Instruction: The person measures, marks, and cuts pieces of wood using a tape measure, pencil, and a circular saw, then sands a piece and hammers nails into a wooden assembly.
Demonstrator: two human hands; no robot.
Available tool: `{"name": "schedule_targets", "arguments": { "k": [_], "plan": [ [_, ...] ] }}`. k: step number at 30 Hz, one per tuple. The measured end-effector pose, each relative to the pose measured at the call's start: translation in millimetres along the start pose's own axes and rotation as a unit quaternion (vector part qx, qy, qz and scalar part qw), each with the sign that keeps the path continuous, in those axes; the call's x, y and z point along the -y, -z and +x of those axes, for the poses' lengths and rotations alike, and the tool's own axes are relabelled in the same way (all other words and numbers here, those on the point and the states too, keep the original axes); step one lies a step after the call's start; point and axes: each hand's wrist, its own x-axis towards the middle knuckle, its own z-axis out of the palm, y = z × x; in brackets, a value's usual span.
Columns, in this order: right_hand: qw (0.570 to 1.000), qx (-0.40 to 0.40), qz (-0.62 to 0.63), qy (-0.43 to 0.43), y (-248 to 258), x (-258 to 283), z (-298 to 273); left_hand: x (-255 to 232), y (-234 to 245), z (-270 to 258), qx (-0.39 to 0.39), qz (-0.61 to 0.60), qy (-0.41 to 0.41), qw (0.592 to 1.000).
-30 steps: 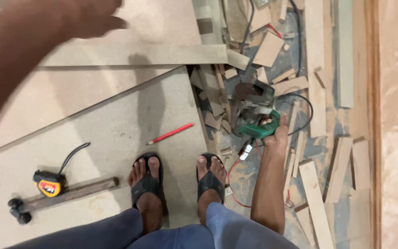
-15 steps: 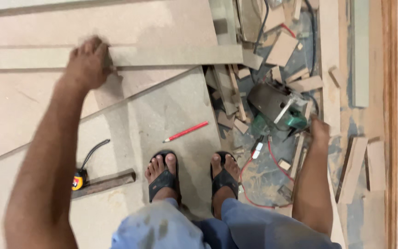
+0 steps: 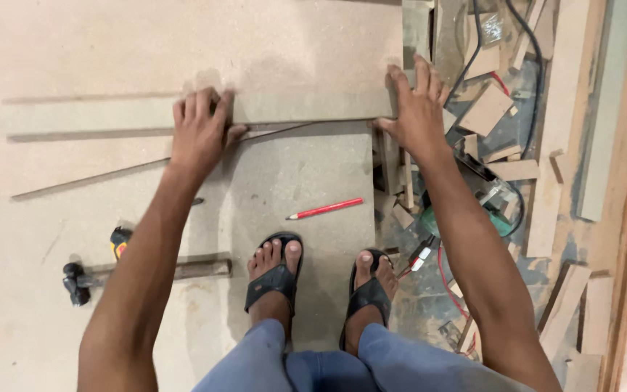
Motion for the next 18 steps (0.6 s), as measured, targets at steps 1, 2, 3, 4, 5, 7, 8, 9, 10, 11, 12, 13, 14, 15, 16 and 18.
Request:
{"name": "schedule_targets", "arguments": {
  "k": [1,2,3,4,5,7,8,9,10,11,12,13,14,15,16,18],
  "plan": [
    [0.999,0.002,0.017,-0.028,-2.4,-2.1,5.5,-4.4,0.5,-7.3,-0.036,-0.017,0.002,0.999],
    [0.998,0.007,0.033,-0.056,-5.9,-5.3,7.1,-7.8,-0.2,-13.3,-0.068,-0.035,0.004,0.997],
    [0.998,-0.038,0.028,-0.042,-10.6,-7.9,8.0,-8.8,-1.3,-17.0,-0.08,-0.037,0.008,0.996],
    [0.996,-0.083,0.024,-0.028,-17.1,-8.7,9.0,-7.6,-2.3,-20.5,-0.092,-0.037,0.011,0.995],
    [0.991,-0.129,0.02,-0.013,-22.6,-11.1,9.7,-6.2,-4.3,-22.3,-0.104,-0.038,0.014,0.994],
    [0.989,-0.097,0.105,-0.043,-29.6,-21.3,9.7,-2.9,-9.0,-25.1,-0.089,-0.043,0.007,0.995],
    [0.984,-0.081,0.148,-0.059,-32.2,-27.4,9.1,0.0,-10.9,-26.9,-0.081,-0.045,0.003,0.996],
    [0.981,-0.109,0.155,-0.053,-34.5,-33.2,6.0,3.3,-12.1,-29.7,-0.073,-0.052,0.007,0.996],
    [0.976,-0.135,0.161,-0.047,-36.2,-38.8,-1.0,4.8,-13.2,-33.7,-0.064,-0.06,0.011,0.996],
    [0.972,-0.162,0.167,-0.041,-39.2,-42.2,-6.5,6.3,-14.1,-37.2,-0.055,-0.068,0.015,0.996],
    [0.965,-0.162,0.201,-0.044,-41.8,-46.1,-13.1,8.1,-16.0,-39.5,-0.057,-0.071,0.008,0.996],
    [0.957,-0.162,0.234,-0.048,-44.0,-49.0,-19.3,12.2,-16.1,-42.3,-0.059,-0.074,0.002,0.996],
    [0.948,-0.163,0.269,-0.049,-45.3,-50.0,-21.3,17.1,-14.7,-44.0,-0.063,-0.075,-0.003,0.995],
    [0.952,-0.175,0.251,-0.021,-46.0,-50.3,-22.9,20.3,-14.1,-44.7,-0.065,-0.069,-0.004,0.995],
    [0.954,-0.188,0.233,0.007,-47.9,-49.2,-24.3,24.2,-13.5,-44.8,-0.067,-0.063,-0.006,0.996],
    [0.951,-0.211,0.222,0.045,-51.3,-45.6,-24.4,31.0,-11.4,-46.3,-0.066,-0.052,-0.004,0.996]
  ]
}}
